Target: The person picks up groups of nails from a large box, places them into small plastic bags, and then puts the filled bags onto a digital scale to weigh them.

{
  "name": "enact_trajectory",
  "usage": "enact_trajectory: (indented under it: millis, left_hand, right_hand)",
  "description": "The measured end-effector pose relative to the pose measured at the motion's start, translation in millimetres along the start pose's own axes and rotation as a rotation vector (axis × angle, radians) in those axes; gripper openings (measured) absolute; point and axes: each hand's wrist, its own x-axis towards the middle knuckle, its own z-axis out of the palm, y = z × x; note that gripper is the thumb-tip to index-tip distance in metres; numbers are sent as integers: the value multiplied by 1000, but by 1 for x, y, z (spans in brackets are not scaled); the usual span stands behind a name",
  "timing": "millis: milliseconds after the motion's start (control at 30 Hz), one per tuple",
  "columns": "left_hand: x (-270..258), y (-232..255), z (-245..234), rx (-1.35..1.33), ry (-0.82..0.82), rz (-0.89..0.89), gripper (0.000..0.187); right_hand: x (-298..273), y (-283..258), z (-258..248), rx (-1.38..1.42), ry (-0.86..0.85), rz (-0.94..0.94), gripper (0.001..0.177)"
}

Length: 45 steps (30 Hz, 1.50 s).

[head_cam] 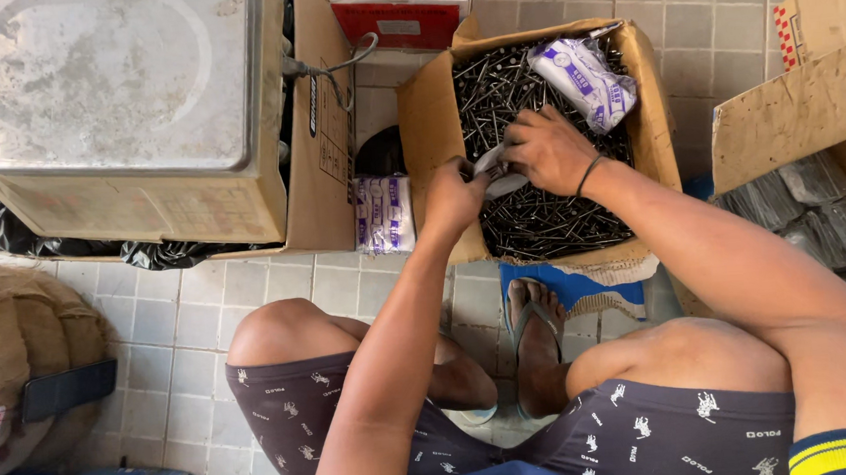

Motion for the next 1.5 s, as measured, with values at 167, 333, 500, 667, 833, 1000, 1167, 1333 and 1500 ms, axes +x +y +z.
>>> enact_trajectory:
  millis: [167, 333, 500, 667, 833, 1000, 1167, 1333, 1500]
  left_hand:
    - [0, -3, -1, -168, -40, 45, 39]
    - [5, -12, 1, -250, -33, 59, 38]
    - [4, -20, 0, -194, -40, -16, 41]
    - [6, -11, 12, -272, -20, 32, 37]
    - [11, -13, 16, -491, 120, 47, 29]
    - [25, -16, 15, -478, 205, 32, 21]
    - [17, -18, 18, -394, 127, -64, 29]
    - [18, -14, 23, -265, 51, -24, 34]
    - [11, -10, 20, -35, 99, 16, 41]
  right_hand:
    - [7, -4, 22, -201, -37, -100, 18]
    - [8, -6, 21, -211, -91, -45, 15]
    - [-7, 13, 11, -298, -350, 143, 26]
    - [-11, 11, 3, -85, -738, 383, 39]
    - [-10, 11, -9, 15, -673, 434, 40]
    - [-9, 13, -26, 108, -462, 497, 32]
    - [-40, 24, -33, 353, -232, 673, 31]
    - [-96, 43, -17, 114, -518, 721, 39]
    - [-132, 29, 11, -50, -731, 748, 94]
